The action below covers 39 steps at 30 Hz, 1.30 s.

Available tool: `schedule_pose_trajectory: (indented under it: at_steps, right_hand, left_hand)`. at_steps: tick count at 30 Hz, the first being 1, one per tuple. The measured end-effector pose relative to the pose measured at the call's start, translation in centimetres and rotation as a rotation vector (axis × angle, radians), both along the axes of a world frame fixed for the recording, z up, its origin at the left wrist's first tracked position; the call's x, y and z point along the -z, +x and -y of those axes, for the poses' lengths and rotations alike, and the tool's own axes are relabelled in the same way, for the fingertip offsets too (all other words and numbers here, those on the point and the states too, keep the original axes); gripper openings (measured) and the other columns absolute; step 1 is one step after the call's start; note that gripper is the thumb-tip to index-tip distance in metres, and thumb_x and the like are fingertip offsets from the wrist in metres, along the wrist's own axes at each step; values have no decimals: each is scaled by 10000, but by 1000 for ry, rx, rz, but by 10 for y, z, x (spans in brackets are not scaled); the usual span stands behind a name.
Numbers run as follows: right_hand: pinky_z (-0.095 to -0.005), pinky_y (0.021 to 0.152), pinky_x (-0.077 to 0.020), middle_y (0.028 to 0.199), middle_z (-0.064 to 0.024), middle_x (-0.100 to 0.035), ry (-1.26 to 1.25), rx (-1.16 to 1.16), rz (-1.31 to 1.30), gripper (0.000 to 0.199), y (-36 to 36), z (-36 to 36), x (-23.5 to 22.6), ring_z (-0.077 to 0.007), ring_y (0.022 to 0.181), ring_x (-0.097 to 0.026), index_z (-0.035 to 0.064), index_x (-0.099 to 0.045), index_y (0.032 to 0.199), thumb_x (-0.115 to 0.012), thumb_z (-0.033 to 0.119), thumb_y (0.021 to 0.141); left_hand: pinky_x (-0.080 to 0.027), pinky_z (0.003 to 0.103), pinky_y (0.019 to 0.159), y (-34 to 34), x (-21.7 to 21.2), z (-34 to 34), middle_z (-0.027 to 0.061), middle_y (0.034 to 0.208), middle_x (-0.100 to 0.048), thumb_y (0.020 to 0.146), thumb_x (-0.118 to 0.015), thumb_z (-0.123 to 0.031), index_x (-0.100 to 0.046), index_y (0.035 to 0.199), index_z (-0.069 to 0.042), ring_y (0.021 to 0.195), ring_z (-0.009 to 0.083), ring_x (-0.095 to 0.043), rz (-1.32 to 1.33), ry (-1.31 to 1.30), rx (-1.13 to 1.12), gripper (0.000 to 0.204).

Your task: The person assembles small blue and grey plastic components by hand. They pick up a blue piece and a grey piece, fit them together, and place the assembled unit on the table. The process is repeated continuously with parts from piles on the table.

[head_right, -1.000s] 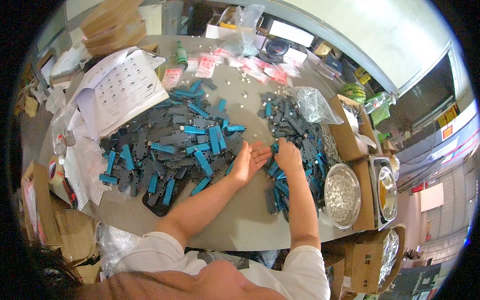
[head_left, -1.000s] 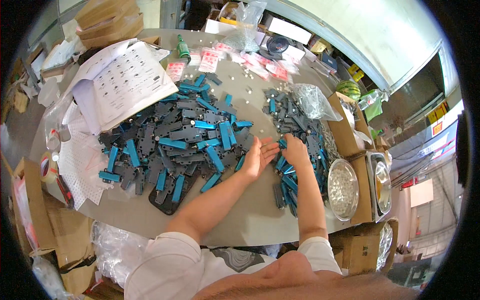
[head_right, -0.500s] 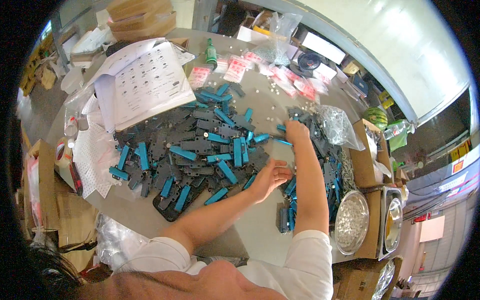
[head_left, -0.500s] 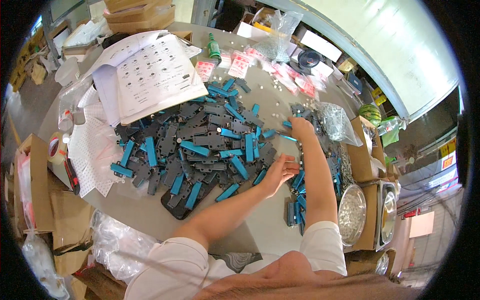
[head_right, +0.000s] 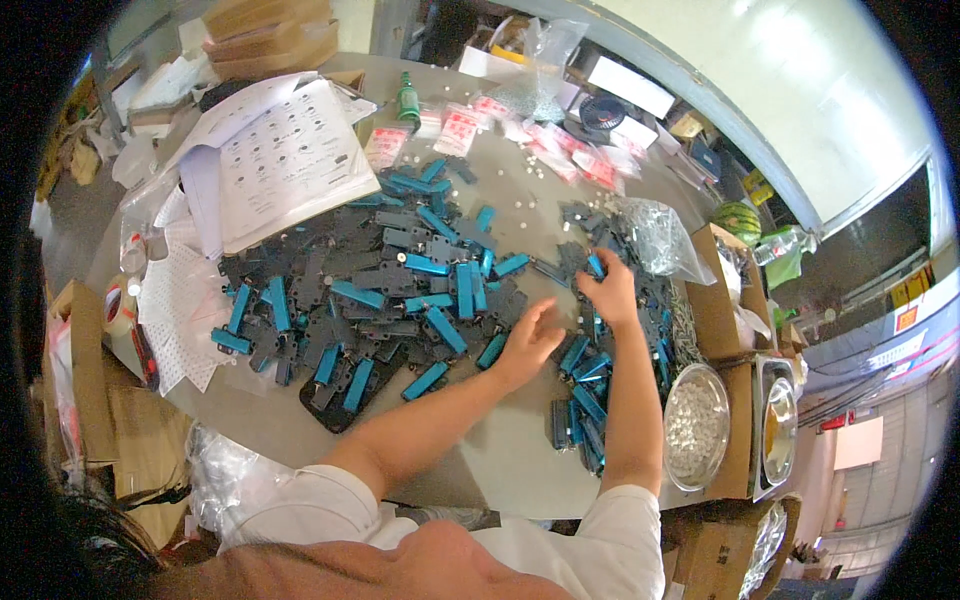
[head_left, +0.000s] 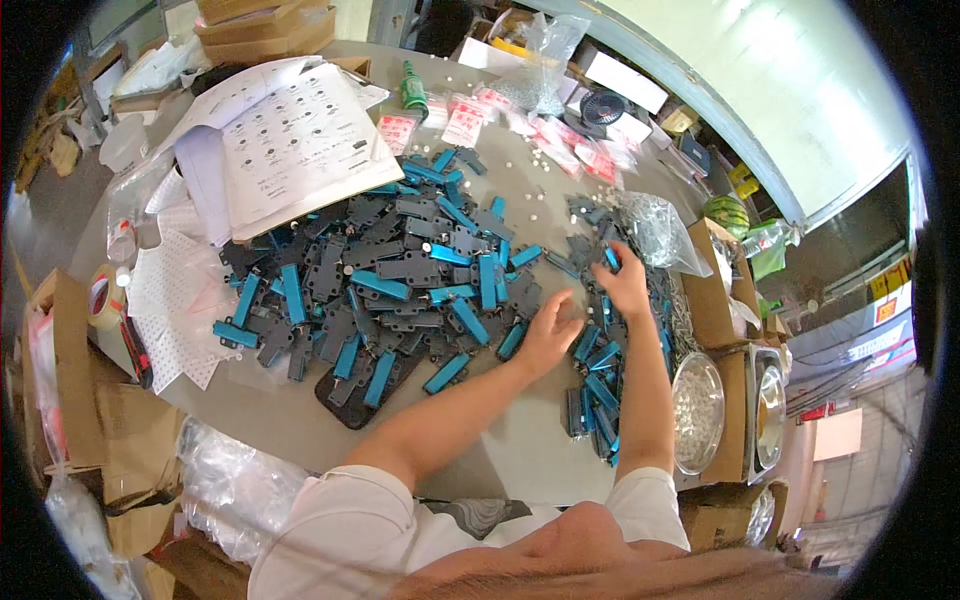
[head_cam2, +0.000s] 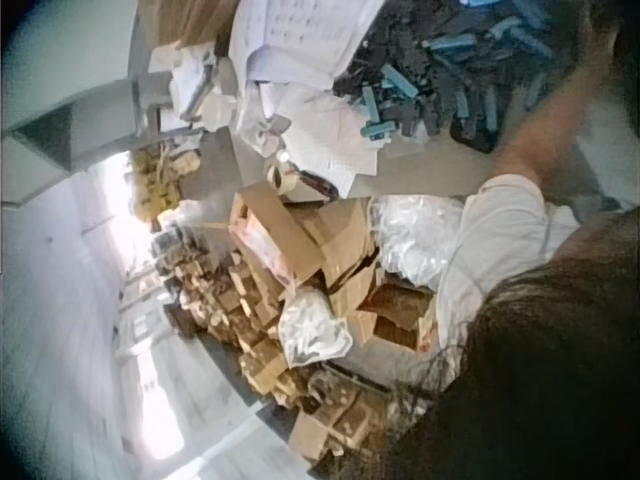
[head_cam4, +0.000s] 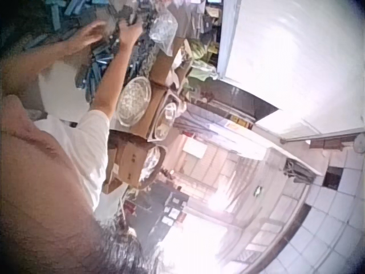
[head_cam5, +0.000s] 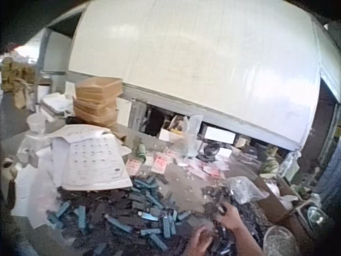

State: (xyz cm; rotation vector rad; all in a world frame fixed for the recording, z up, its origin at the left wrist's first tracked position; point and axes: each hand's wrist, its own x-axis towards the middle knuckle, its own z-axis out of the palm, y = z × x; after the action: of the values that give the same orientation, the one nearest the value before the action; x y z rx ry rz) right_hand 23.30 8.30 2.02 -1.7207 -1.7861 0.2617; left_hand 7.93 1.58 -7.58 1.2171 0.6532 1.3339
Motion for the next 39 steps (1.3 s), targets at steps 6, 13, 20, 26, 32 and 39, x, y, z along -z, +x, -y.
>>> schedule_pose_trajectory:
  at_steps: [6, 13, 20, 26, 32, 39]
  right_hand:
    - [-302, 677, -476, 825, -106, -628, -77, -21, -200, 450, -34, 87, 14, -155, 746, -579, -9, -589, 1042, -736, 254, 708]
    - [-400, 656, -452, 838, -182, -589, 90, 155, -260, 304, -52, 119, 38, -341, 735, -588, 3, -436, 1119, -496, 249, 950]
    - [-438, 643, -449, 909, -194, -538, 258, 202, -56, 165, -65, 115, 48, -399, 751, -544, 11, -447, 954, -531, 148, 917]
    - [-447, 690, -430, 909, -187, -512, 312, 144, 1, 137, -64, 113, 52, -388, 810, -503, 0, -438, 922, -528, 102, 908]
    - [-450, 748, -404, 951, -185, -495, 305, 147, -38, 119, -67, 113, 53, -379, 871, -466, -12, -445, 926, -528, 68, 894]
    - [-444, 592, -452, 779, -198, -603, 21, 157, -148, 261, -50, 122, 42, -396, 689, -589, -5, -521, 929, -561, 252, 901]
  left_hand:
    - [-489, 417, 759, -6, -15, 12, 221, 1007, -617, 818, -554, 10, -439, 1267, -45, 910, 413, -596, -372, 122, -58, 468]
    - [-458, 248, 737, -1, -8, 6, 84, 1010, -605, 878, -505, 80, -402, 1307, -60, 857, 108, -562, -20, -21, 151, 464]
    - [-469, 292, 828, 4, -3, 5, 95, 1074, -566, 912, -485, 13, -425, 1225, -20, 969, 150, -561, 234, -175, 288, 320]
    - [-463, 297, 850, -2, -9, 6, 82, 1098, -548, 934, -469, -50, -449, 1194, -18, 968, 162, -558, 350, -301, 365, 263]
    - [-499, 279, 757, -6, -11, 4, 72, 1051, -579, 967, -487, -193, -472, 1129, -30, 884, 126, -574, 438, -354, 438, 231]
    - [-508, 304, 779, -9, -10, -3, 82, 1056, -598, 969, -492, -256, -469, 1030, -59, 918, 151, -591, 528, -429, 339, 207]
